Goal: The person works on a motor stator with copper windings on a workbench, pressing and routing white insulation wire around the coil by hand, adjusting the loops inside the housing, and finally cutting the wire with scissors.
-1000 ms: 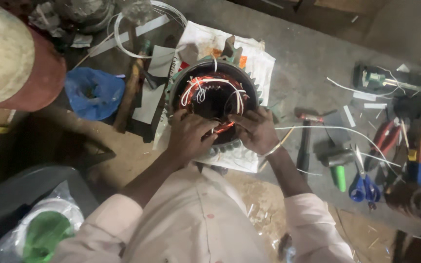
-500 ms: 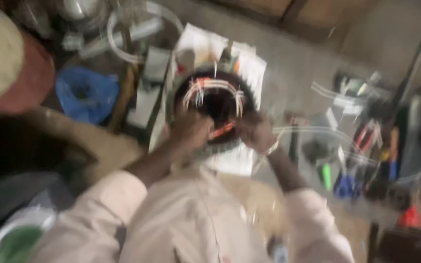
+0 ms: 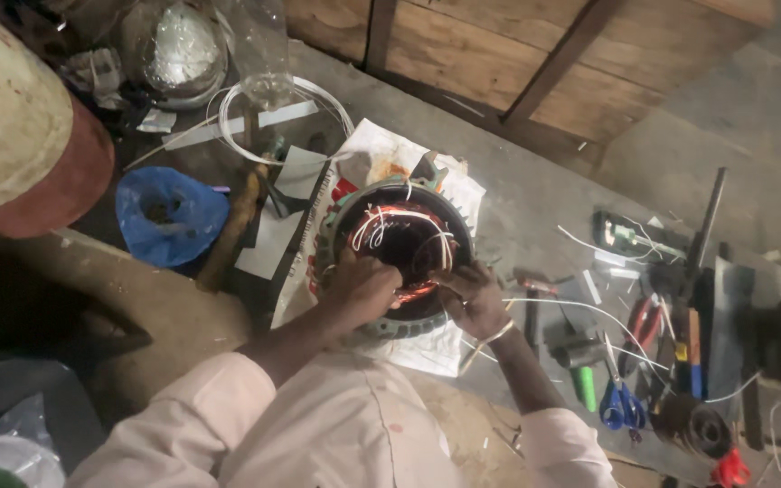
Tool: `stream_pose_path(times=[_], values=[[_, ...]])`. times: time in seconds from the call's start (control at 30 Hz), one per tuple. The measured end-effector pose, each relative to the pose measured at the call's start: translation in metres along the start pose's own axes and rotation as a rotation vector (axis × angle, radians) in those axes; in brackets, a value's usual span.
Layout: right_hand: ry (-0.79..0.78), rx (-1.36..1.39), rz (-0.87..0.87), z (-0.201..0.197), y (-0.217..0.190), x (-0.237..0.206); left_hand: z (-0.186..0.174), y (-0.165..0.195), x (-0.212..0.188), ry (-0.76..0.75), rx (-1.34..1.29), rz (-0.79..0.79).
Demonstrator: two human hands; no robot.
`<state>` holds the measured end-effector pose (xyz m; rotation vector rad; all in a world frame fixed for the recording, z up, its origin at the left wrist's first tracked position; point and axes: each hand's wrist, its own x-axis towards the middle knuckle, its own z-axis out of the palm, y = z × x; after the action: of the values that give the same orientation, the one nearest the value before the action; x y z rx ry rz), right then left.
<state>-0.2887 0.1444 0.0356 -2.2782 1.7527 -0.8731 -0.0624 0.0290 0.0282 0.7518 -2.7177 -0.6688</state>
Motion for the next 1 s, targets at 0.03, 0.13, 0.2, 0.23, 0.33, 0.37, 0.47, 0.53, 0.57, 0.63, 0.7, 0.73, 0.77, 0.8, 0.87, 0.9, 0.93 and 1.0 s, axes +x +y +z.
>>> stream_pose_path(times=[0.03,0.13,0.2,0.23,0.33,0.37,0.47,0.53,0.57,0.63,0.7,0.73,0.77,0.8,0.87,0.9,0.93,1.0], values=[[-0.016,0.016,0.0,0.0,0.0,0.0,-0.002,0.002,0.001,-0.047,0.012,-0.034],[-0.003,0.022,0.002,0.0,0.0,0.001,-0.005,0.007,0.006,-0.147,0.046,-0.112],[0.013,0.017,0.003,0.001,0.0,0.0,-0.005,0.008,0.006,-0.162,0.058,-0.13],[0.009,0.02,0.003,0.001,0.0,0.0,-0.005,0.006,0.005,-0.068,0.029,-0.062],[0.024,0.059,-0.062,0.002,0.002,-0.001,-0.003,0.002,-0.002,0.06,-0.02,0.025],[0.049,0.068,-0.094,0.002,0.003,0.0,-0.001,0.0,-0.003,0.011,-0.01,-0.003],[0.009,0.054,-0.074,0.001,0.003,-0.001,0.005,-0.001,-0.004,-0.089,0.058,-0.055],[0.02,0.05,-0.01,0.001,0.002,-0.002,0.009,0.0,-0.005,-0.094,0.089,-0.051],[0.025,0.049,0.016,0.001,0.001,-0.003,0.009,0.001,-0.007,-0.07,0.098,-0.036],[0.023,0.05,-0.008,0.001,-0.002,-0.003,0.008,0.0,-0.017,0.082,0.093,0.023],[0.025,0.049,-0.012,0.002,-0.004,-0.002,0.004,0.0,-0.035,0.327,0.055,0.102],[0.032,0.038,-0.004,0.003,-0.004,-0.002,0.002,-0.002,-0.047,0.368,0.004,0.054],[0.039,0.025,0.006,0.005,-0.004,-0.002,-0.001,-0.002,-0.062,0.41,-0.048,0.008],[0.056,0.026,-0.002,0.006,-0.005,-0.002,-0.003,-0.001,-0.076,0.454,-0.103,-0.038],[0.098,0.017,-0.021,0.007,-0.004,-0.003,-0.004,0.003,-0.095,0.443,0.004,-0.107],[0.086,0.023,-0.018,0.008,-0.004,-0.004,-0.003,0.005,-0.102,0.438,0.057,-0.139],[0.074,0.027,-0.014,0.008,-0.003,-0.004,-0.003,0.008,-0.107,0.447,0.031,-0.136],[0.059,0.034,-0.01,0.009,-0.002,-0.005,-0.002,0.014,-0.113,0.467,-0.019,-0.127]])
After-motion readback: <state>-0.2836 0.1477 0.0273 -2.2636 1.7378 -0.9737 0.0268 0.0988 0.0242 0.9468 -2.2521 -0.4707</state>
